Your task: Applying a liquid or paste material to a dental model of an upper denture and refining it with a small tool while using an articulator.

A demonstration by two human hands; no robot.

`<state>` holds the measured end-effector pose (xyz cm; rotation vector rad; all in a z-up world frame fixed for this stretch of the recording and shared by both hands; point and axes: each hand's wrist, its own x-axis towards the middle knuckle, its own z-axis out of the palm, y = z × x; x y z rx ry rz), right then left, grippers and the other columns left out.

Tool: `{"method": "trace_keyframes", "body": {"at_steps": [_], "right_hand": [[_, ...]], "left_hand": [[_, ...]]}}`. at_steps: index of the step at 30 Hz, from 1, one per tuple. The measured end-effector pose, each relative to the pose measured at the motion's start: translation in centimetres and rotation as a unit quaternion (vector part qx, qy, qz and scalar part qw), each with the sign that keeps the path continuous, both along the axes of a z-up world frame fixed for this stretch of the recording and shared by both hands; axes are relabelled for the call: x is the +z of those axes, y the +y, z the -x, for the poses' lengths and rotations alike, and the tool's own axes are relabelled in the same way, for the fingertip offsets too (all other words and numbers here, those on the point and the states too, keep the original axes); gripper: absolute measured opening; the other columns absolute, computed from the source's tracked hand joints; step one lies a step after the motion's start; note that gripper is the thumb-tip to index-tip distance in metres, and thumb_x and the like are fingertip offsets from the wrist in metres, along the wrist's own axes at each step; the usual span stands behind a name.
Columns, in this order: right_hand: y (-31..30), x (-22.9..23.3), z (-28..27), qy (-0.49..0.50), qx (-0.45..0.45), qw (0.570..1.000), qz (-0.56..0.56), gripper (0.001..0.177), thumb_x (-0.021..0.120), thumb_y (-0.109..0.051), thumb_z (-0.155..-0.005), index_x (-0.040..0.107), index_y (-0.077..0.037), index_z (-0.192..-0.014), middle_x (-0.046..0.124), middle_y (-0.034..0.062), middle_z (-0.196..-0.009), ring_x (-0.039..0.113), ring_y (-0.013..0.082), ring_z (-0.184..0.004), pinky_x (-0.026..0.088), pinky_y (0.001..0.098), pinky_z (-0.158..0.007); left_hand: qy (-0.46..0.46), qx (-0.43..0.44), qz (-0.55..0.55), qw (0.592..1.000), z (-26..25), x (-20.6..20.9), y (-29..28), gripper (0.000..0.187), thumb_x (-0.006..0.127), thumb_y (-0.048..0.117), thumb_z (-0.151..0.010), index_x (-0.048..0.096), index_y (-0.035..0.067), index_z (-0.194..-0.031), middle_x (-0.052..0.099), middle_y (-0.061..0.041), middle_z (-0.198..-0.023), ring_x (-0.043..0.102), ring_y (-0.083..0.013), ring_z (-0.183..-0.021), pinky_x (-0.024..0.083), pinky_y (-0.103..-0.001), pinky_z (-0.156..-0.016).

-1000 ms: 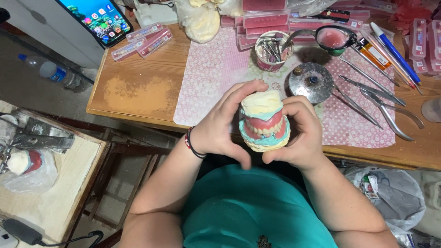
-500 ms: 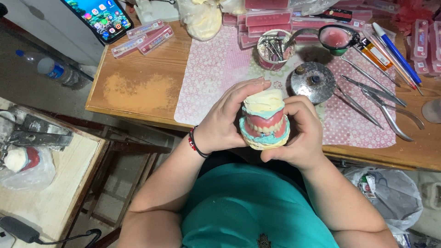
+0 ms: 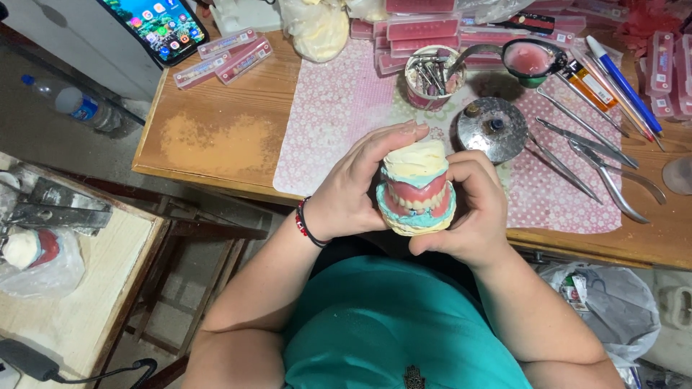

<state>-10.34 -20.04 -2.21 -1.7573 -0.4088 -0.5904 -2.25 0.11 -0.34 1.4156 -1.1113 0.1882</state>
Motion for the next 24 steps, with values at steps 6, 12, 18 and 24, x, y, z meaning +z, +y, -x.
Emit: {"method": "trace_keyframes", "body": {"at_steps": [6, 12, 18, 24], "right_hand": [[0.0, -0.1, 0.0, -0.008, -0.003, 1.0, 0.007, 0.088, 0.097, -0.061, -0.051, 0.062, 0.0, -0.103, 0.06, 0.0147, -0.107, 0.063, 0.0274, -0.104, 0.049, 0.0401, -0.102], [0.2, -0.1, 0.1, -0.015, -0.01, 1.0, 0.003, 0.089, 0.099, -0.059, -0.049, 0.062, 0.001, -0.103, 0.058, 0.0141, -0.106, 0.062, 0.0274, -0.104, 0.049, 0.0392, -0.102], [0.1, 0.4, 0.1, -0.021, -0.021, 0.999, 0.011, 0.088, 0.101, -0.056, -0.049, 0.061, 0.001, -0.102, 0.054, 0.0118, -0.102, 0.06, 0.0245, -0.102, 0.048, 0.0372, -0.102], [-0.5, 1.3, 0.3, 0.0, -0.032, 0.999, 0.042, 0.089, 0.104, -0.052, -0.048, 0.063, 0.0, -0.107, 0.057, 0.013, -0.105, 0.06, 0.0247, -0.096, 0.047, 0.0355, -0.099]], "left_hand": [[0.001, 0.004, 0.0, 1.0, 0.1, 0.0, -0.1, 0.093, 0.1, 0.026, -0.074, 0.048, 0.005, -0.148, 0.059, -0.017, -0.148, 0.054, -0.0449, -0.142, 0.043, -0.062, -0.12], [-0.001, 0.007, -0.006, 1.0, 0.1, -0.1, -0.2, 0.092, 0.1, 0.025, -0.075, 0.046, 0.005, -0.147, 0.058, -0.017, -0.149, 0.054, -0.0446, -0.143, 0.043, -0.061, -0.121], [0.006, 0.01, -0.02, 1.0, 0.3, 0.0, -0.1, 0.09, 0.098, 0.02, -0.075, 0.044, 0.005, -0.145, 0.056, -0.019, -0.149, 0.053, -0.0454, -0.143, 0.043, -0.062, -0.12], [0.056, -0.069, -0.057, 0.994, -0.1, 0.4, 0.7, 0.101, 0.098, 0.033, -0.071, 0.034, 0.005, -0.144, 0.048, -0.023, -0.156, 0.042, -0.0493, -0.15, 0.036, -0.064, -0.123]]}}
